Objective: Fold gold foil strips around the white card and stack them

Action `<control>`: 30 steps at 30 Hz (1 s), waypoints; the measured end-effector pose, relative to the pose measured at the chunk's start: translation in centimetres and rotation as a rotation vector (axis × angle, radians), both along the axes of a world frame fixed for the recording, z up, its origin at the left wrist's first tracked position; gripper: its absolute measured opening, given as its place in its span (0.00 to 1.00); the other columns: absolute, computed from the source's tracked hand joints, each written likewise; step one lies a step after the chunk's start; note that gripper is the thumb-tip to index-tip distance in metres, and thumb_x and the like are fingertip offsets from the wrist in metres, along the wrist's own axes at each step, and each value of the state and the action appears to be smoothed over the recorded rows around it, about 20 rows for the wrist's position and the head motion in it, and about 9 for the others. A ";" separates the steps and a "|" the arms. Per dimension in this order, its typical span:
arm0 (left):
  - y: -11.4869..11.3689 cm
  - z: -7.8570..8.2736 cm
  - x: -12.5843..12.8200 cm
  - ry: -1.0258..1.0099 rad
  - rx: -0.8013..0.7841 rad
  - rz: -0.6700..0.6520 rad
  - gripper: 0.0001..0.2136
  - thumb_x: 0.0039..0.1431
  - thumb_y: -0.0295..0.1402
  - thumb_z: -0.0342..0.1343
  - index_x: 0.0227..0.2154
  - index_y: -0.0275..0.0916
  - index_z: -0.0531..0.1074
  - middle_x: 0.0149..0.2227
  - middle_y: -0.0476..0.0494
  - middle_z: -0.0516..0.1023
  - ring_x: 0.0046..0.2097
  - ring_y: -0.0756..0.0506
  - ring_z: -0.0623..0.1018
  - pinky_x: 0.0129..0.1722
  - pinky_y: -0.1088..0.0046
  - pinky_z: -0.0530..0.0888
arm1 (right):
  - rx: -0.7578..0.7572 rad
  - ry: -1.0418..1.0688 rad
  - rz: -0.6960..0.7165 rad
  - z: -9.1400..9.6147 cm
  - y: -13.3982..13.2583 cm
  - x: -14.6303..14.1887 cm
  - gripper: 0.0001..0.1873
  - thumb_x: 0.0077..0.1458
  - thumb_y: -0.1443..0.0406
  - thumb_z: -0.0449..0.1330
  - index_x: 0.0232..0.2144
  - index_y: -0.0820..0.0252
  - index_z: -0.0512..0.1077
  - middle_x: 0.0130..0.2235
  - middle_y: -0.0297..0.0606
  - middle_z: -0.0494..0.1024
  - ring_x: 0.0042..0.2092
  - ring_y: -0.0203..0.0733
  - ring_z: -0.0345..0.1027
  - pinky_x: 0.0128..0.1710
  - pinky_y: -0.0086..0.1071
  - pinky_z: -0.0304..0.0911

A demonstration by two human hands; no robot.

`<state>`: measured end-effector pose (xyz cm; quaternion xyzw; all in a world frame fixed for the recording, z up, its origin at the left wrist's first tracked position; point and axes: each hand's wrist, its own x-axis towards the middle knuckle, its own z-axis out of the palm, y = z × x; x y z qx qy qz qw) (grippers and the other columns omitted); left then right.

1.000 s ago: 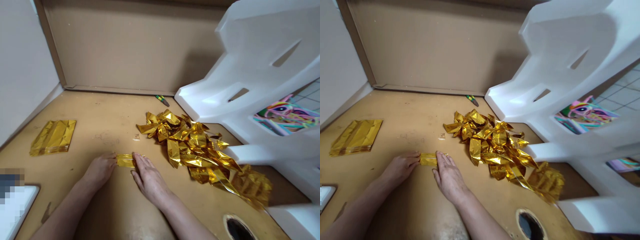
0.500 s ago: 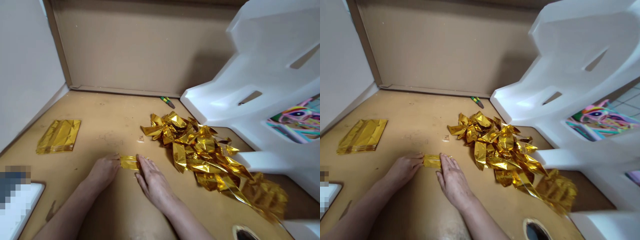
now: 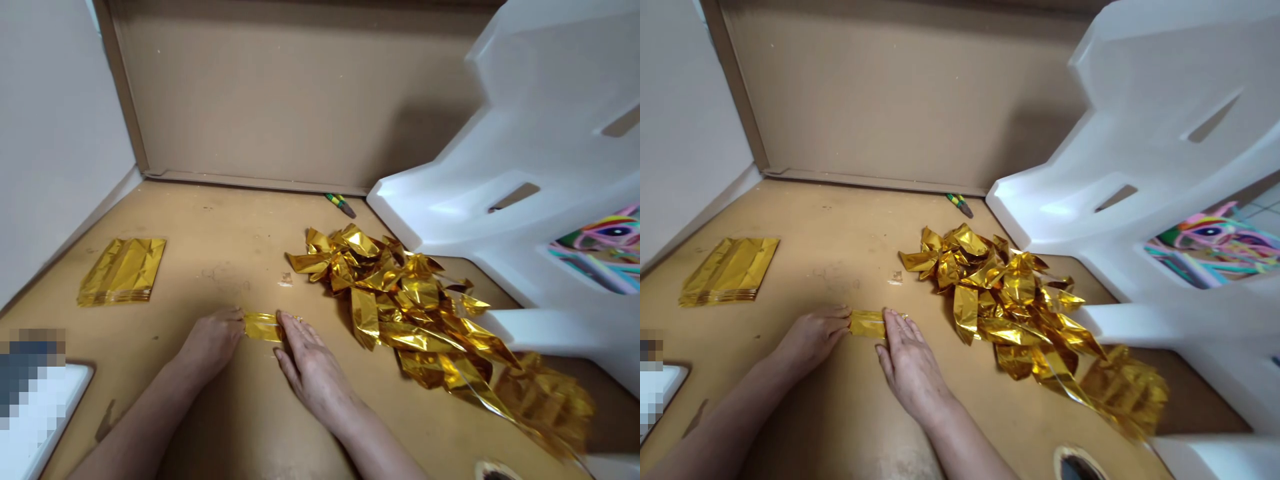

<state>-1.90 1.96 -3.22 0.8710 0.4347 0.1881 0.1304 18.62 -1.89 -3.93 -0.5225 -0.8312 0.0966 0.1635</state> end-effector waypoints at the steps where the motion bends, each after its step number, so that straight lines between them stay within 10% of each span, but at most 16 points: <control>1: 0.0 0.1 0.0 -0.001 -0.002 -0.002 0.11 0.57 0.23 0.48 0.27 0.39 0.75 0.37 0.45 0.79 0.44 0.46 0.77 0.49 0.67 0.72 | 0.003 -0.002 0.000 0.0 0.0 0.0 0.28 0.58 0.64 0.46 0.60 0.67 0.51 0.57 0.53 0.64 0.58 0.49 0.56 0.56 0.49 0.57; 30: 0.1 0.2 -0.1 -0.017 -0.057 0.035 0.08 0.55 0.26 0.52 0.29 0.42 0.75 0.37 0.48 0.79 0.43 0.47 0.76 0.47 0.69 0.72 | 0.196 -0.040 -0.054 -0.6 0.8 1.3 0.27 0.57 0.63 0.47 0.59 0.64 0.55 0.52 0.51 0.71 0.53 0.50 0.64 0.50 0.46 0.64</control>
